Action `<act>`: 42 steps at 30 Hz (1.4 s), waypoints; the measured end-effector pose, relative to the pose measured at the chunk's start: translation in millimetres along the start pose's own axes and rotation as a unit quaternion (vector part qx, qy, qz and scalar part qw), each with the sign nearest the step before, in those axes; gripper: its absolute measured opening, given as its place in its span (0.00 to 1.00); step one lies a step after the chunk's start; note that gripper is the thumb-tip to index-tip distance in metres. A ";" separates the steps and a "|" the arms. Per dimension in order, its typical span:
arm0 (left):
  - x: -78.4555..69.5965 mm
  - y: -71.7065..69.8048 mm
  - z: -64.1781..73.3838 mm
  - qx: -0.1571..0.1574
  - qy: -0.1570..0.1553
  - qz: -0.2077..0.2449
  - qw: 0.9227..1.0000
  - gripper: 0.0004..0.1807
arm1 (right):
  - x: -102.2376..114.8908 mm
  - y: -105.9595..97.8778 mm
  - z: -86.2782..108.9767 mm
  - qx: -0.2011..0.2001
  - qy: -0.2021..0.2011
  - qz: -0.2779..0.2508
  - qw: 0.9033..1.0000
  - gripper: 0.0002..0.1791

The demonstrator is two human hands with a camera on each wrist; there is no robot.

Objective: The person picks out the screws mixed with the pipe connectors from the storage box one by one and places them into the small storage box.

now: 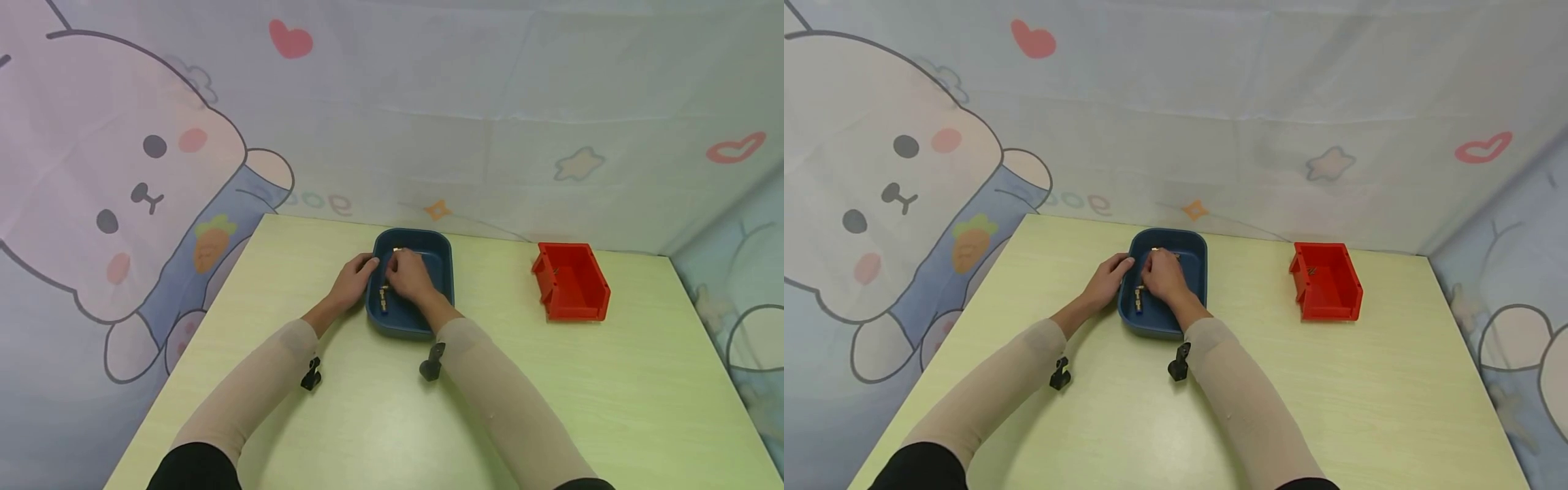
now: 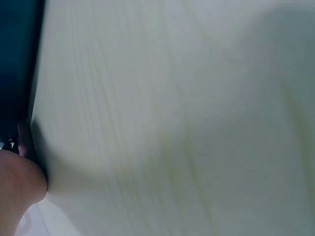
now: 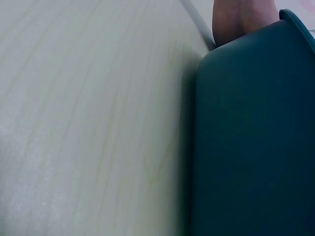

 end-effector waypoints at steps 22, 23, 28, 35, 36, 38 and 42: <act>2.2 -1.1 -0.7 0.000 -0.004 -0.004 1.000 0.29 | 0.9 -4.4 0.4 -0.017 0.011 -0.022 1.000 0.03; 1.8 -0.8 -0.3 0.000 -0.004 -0.004 1.000 0.29 | 0.4 -3.8 0.5 -0.015 0.012 -0.021 1.000 0.03; 0.0 -0.5 2.1 -0.001 -0.001 0.000 1.000 0.29 | -0.9 -1.1 0.2 -0.011 0.014 -0.023 1.000 0.03; -0.8 -1.8 2.6 -0.005 0.001 0.001 1.000 0.28 | 0.6 -1.2 -0.1 -0.012 0.005 -0.027 1.000 0.03; -0.5 -1.7 2.1 -0.005 0.001 0.001 1.000 0.28 | 0.5 -1.2 -0.3 -0.012 0.004 -0.027 1.000 0.03; -0.1 -1.3 1.4 -0.005 0.001 0.002 1.000 0.28 | 0.7 -1.9 -0.4 -0.013 0.002 -0.026 1.000 0.03; 0.8 0.0 -0.2 -0.003 0.004 0.005 1.000 0.28 | 1.4 -3.1 0.9 -0.014 -0.001 -0.031 0.999 0.03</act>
Point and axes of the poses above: each hand's wrist, its own z-axis away from the middle knuckle, its own y-axis out of the palm, x = y × z, the point moved 10 cm from there along -z, towards the middle knuckle, and after that the axes turned 10 degrees about x, right-handed, at the moved point
